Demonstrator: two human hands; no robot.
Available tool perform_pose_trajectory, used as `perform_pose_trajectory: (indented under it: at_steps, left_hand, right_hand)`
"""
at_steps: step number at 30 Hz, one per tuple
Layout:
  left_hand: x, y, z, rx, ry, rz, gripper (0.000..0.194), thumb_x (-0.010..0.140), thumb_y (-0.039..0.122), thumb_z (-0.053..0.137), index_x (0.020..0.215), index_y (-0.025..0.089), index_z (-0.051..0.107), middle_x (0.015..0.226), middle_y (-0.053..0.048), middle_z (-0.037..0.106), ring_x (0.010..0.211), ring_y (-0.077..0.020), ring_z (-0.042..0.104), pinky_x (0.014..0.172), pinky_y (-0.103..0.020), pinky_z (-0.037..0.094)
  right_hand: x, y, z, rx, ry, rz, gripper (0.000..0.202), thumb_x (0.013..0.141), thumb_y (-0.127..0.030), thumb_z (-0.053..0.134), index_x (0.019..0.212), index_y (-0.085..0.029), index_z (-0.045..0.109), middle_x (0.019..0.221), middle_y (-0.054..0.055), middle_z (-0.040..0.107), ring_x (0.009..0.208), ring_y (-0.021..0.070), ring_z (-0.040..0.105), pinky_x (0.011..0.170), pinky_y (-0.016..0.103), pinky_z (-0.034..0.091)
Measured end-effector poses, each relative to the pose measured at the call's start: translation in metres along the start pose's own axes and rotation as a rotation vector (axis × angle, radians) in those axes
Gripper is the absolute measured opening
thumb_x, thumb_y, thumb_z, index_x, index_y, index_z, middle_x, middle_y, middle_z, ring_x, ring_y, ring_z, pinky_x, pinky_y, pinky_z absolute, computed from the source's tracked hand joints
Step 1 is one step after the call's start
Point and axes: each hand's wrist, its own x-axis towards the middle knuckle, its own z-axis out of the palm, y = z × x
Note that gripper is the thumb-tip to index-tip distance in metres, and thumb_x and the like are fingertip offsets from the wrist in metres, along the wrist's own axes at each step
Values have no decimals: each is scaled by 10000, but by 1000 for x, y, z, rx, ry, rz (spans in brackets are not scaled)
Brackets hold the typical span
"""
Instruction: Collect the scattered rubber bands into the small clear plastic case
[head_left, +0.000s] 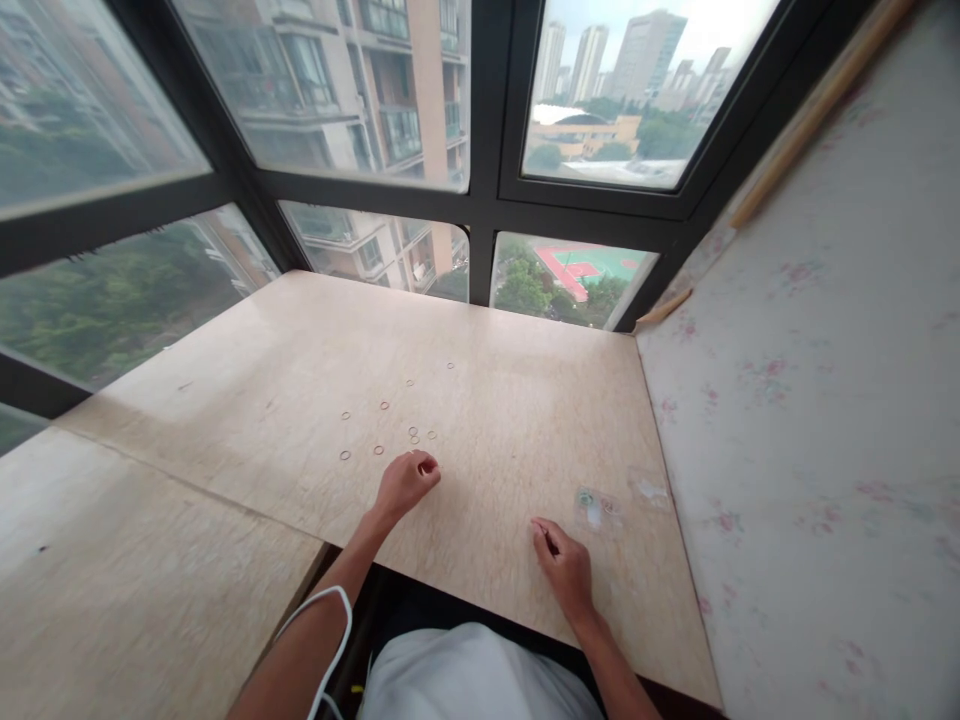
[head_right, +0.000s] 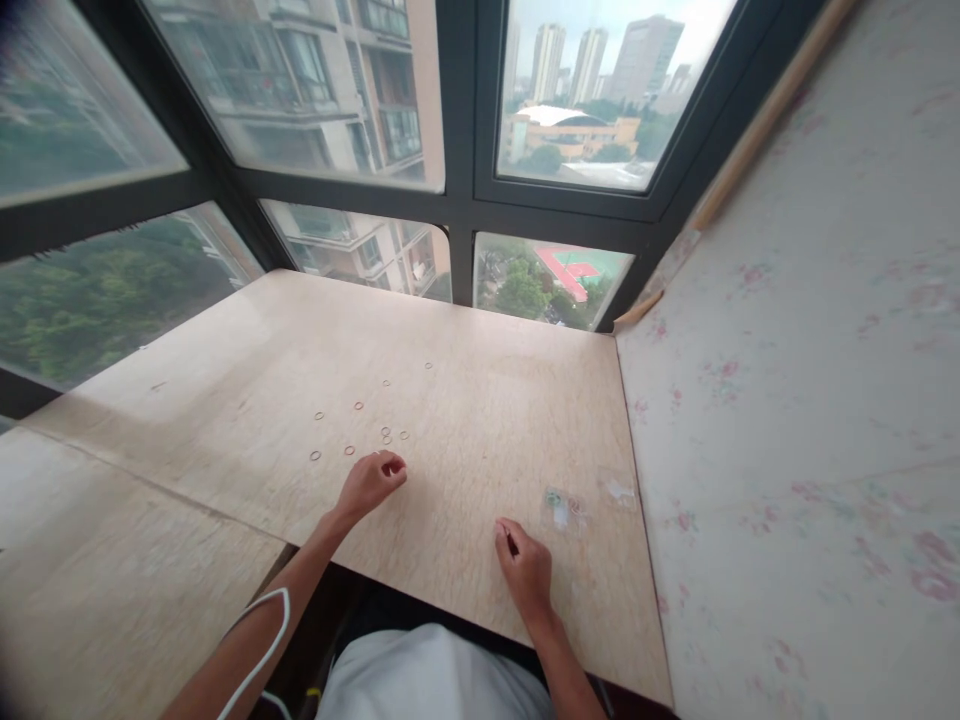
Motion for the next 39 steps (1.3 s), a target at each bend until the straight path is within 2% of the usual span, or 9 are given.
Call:
perform_pose_trajectory:
  at_steps: [3,6,12,18,22,26,32,35,39]
  left_hand:
    - [-6,20,11,-322,4,-11,114,723,243,574,712,173,663,686,-24,671,618,-149,593,580,-248,438]
    - [-12,45,26,-581,-64,-38,128,713,277,607,708,162,664,658,-19,659,581,-134,584,532,-225,436]
    - [-17,95,58,-924,-213,-92,153,697,304,665,699,152,649,627,-1,630,541,-100,562,528,-205,442]
    - [-13,136,90,-927,-318,-10,150,701,300,648,719,151,656,648,-10,637,552,-102,555,520,-206,434]
    - [-9,158,103,-756,-344,79,163,723,309,619,731,156,672,612,-8,632,519,-106,533,480,-202,396]
    - [-8,175,110,-598,-348,209,140,754,284,600,749,177,691,652,-14,670,548,-123,562,539,-228,434]
    - [-16,173,127,-520,-237,291,154,806,303,577,795,193,684,802,-40,705,646,-151,604,657,-283,484]
    - [-22,155,127,-562,-164,268,165,827,311,555,810,188,663,828,-42,691,700,-151,621,680,-278,493]
    - [-27,116,111,-580,-49,153,202,839,355,546,809,181,645,810,-43,677,700,-156,628,651,-268,494]
  right_hand:
    - [1,-1,0,35,15,13,339,911,-382,438,934,-195,719,875,68,760,738,210,716,672,286,535]
    - [2,-3,-1,75,13,18,321,910,-358,446,948,-189,717,888,75,758,759,217,714,689,296,529]
    - [3,-5,-2,103,24,52,298,915,-349,457,973,-207,712,866,50,756,726,183,702,682,263,512]
    - [4,-6,-2,79,37,74,311,929,-346,434,980,-196,702,732,26,733,600,148,657,585,223,448]
    - [6,-5,-1,33,44,83,292,898,-322,448,899,-180,703,604,18,684,517,148,615,525,225,380]
    - [6,-1,0,13,38,86,235,848,-274,483,776,-177,685,588,35,680,517,162,618,510,231,343]
    - [4,-1,-1,41,36,107,212,803,-217,513,682,-169,680,632,81,715,550,190,648,494,237,356]
    - [4,-7,-4,75,35,104,232,858,-250,491,828,-178,711,739,74,742,629,190,675,549,236,413]
    - [4,-14,-7,114,29,94,276,903,-291,457,943,-205,716,808,47,751,691,178,687,640,244,463]
